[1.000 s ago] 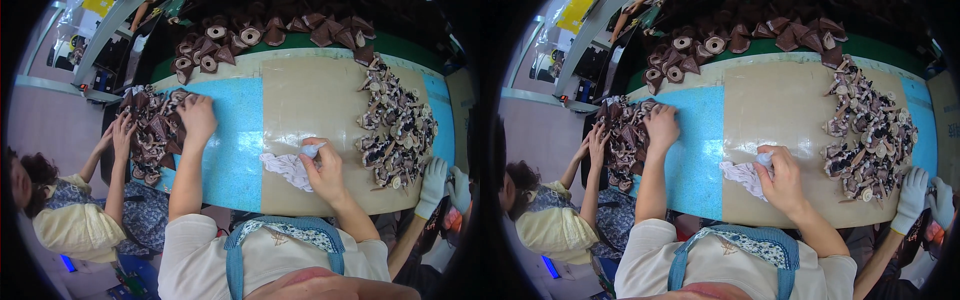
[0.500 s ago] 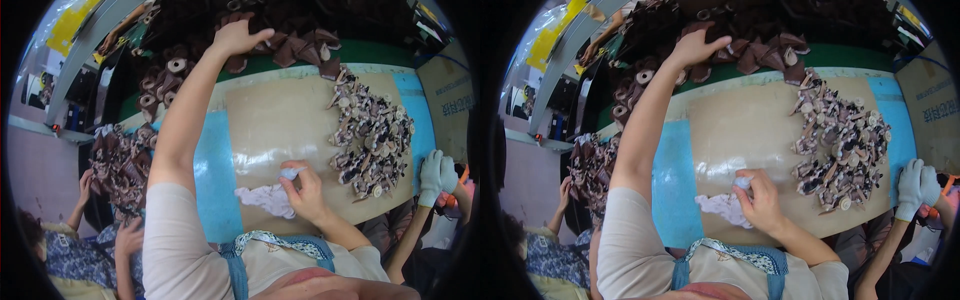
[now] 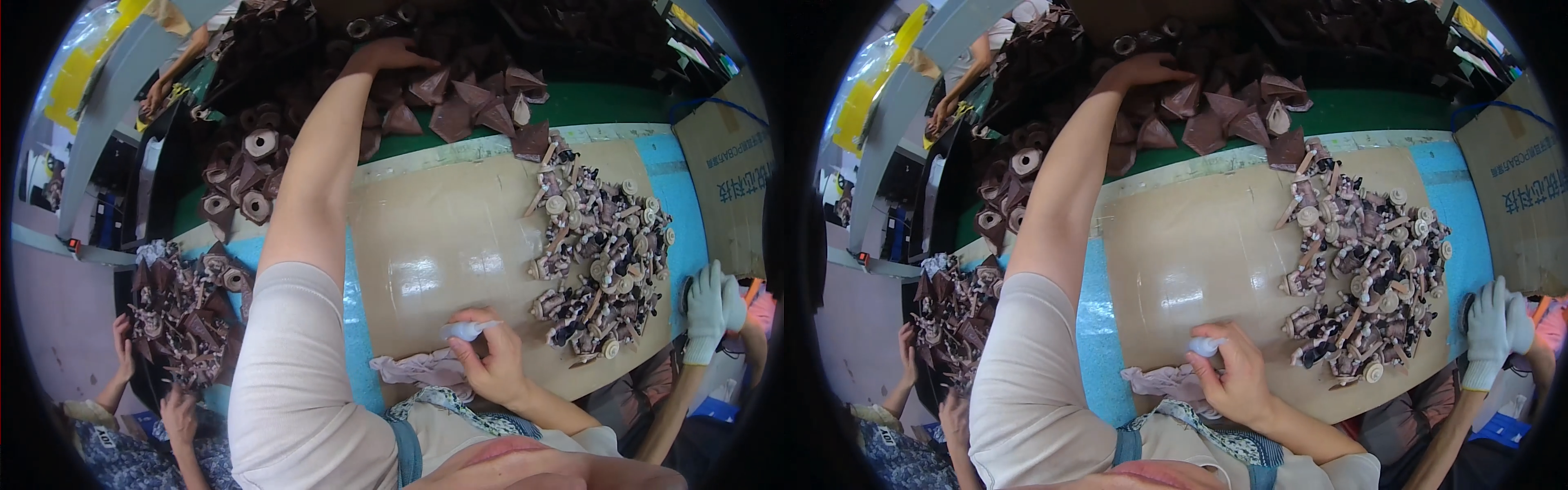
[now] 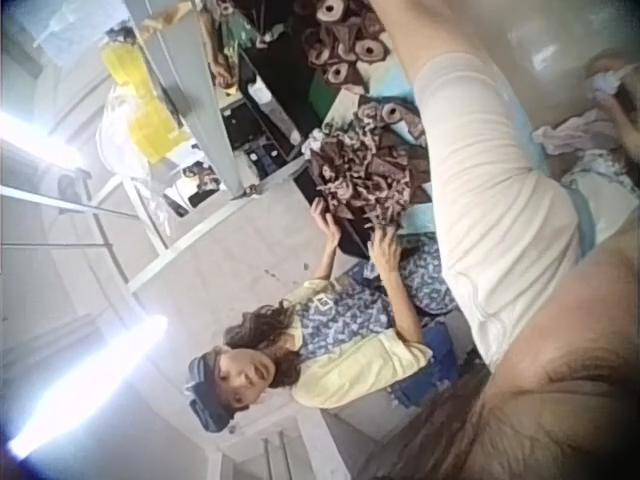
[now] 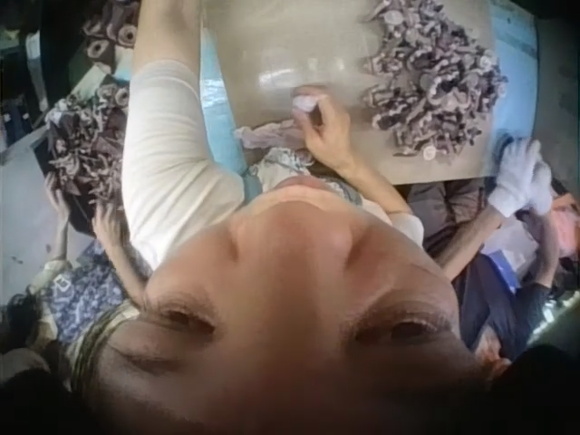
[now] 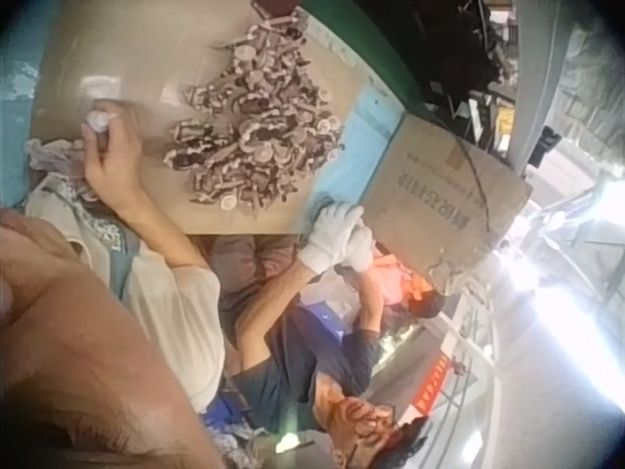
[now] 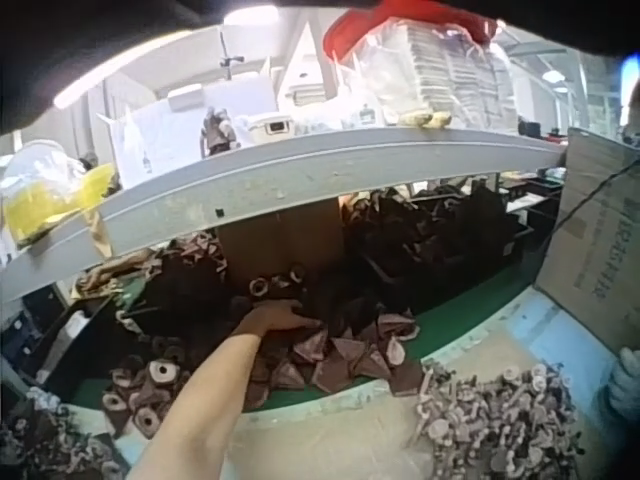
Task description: The person assembles small components by applying glue from a bottle to brown bases, then attaching white components to them by hand, using pliers to manipulate the small parts.
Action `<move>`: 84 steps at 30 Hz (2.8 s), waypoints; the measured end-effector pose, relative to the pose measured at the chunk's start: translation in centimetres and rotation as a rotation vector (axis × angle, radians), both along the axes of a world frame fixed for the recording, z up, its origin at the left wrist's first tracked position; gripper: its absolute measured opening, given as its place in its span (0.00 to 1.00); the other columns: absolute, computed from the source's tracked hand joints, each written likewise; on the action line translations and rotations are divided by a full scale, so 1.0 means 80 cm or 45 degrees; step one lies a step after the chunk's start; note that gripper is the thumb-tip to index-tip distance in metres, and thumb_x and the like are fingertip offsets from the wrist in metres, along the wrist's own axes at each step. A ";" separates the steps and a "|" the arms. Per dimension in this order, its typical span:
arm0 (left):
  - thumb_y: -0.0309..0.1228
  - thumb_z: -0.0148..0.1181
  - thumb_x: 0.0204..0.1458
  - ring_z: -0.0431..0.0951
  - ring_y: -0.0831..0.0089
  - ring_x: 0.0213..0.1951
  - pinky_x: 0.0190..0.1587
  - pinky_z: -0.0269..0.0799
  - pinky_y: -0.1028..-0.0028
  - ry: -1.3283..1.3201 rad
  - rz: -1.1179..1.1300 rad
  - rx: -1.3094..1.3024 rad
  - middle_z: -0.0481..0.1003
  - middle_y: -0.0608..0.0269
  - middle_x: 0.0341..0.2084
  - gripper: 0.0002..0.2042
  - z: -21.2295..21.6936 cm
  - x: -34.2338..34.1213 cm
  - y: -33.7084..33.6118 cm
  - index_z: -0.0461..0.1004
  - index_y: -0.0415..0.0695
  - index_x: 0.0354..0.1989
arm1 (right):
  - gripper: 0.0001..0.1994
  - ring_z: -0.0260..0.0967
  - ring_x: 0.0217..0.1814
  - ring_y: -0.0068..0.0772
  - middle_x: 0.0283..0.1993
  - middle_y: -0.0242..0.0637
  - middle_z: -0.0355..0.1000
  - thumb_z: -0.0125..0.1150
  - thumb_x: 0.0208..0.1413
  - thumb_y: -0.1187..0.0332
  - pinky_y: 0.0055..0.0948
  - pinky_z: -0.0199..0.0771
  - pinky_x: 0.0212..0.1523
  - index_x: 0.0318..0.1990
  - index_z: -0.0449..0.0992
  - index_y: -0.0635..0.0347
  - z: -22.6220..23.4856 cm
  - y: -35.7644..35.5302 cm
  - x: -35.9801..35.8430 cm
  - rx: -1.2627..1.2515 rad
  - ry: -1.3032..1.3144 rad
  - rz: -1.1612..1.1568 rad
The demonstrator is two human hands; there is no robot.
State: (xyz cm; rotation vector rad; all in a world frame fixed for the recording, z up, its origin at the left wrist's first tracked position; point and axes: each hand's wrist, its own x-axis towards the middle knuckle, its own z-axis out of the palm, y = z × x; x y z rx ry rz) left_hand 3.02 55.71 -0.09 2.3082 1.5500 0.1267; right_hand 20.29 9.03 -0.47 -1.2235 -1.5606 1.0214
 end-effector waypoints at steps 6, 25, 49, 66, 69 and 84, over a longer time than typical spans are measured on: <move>0.53 0.63 0.45 0.72 0.70 0.50 0.53 0.65 0.73 -0.186 -0.094 -0.499 0.76 0.60 0.46 0.27 0.053 0.002 -0.105 0.77 0.46 0.48 | 0.12 0.71 0.36 0.41 0.36 0.42 0.72 0.63 0.49 0.75 0.32 0.70 0.37 0.42 0.72 0.63 -0.008 -0.001 0.000 0.036 -0.025 -0.077; 0.71 0.47 0.46 0.62 0.49 0.61 0.63 0.56 0.60 -0.140 0.016 0.179 0.59 0.44 0.63 0.47 0.096 0.135 -0.018 0.62 0.41 0.63 | 0.13 0.71 0.38 0.42 0.37 0.43 0.72 0.64 0.47 0.77 0.32 0.71 0.40 0.42 0.73 0.64 -0.008 0.015 0.016 -0.098 0.165 0.004; 0.33 0.63 0.51 0.74 0.80 0.36 0.43 0.69 0.78 0.204 -0.762 -0.404 0.78 0.67 0.32 0.12 0.124 0.091 -0.193 0.79 0.46 0.43 | 0.12 0.70 0.39 0.35 0.37 0.40 0.72 0.65 0.48 0.76 0.29 0.70 0.41 0.41 0.74 0.63 -0.006 -0.002 0.005 -0.009 0.173 -0.028; 0.51 0.53 0.49 0.77 0.74 0.32 0.40 0.70 0.74 0.168 -0.406 -0.198 0.79 0.59 0.26 0.21 0.000 0.207 -0.040 0.81 0.45 0.34 | 0.16 0.66 0.44 0.50 0.38 0.45 0.68 0.61 0.50 0.72 0.44 0.66 0.47 0.46 0.68 0.62 -0.008 -0.017 0.015 -0.038 0.280 0.030; 0.39 0.58 0.47 0.75 0.78 0.29 0.38 0.70 0.77 -0.052 -0.281 -0.369 0.78 0.64 0.24 0.15 0.010 0.188 -0.095 0.82 0.42 0.34 | 0.16 0.66 0.45 0.52 0.39 0.45 0.69 0.61 0.49 0.72 0.44 0.67 0.47 0.46 0.68 0.62 -0.020 -0.019 0.017 -0.016 0.233 -0.042; 0.48 0.57 0.49 0.79 0.56 0.42 0.46 0.73 0.67 -0.148 -0.215 0.110 0.79 0.52 0.34 0.17 0.057 0.035 -0.280 0.81 0.50 0.40 | 0.12 0.70 0.34 0.27 0.33 0.35 0.72 0.64 0.49 0.72 0.27 0.71 0.38 0.41 0.73 0.60 -0.026 0.005 0.006 -0.057 0.307 0.146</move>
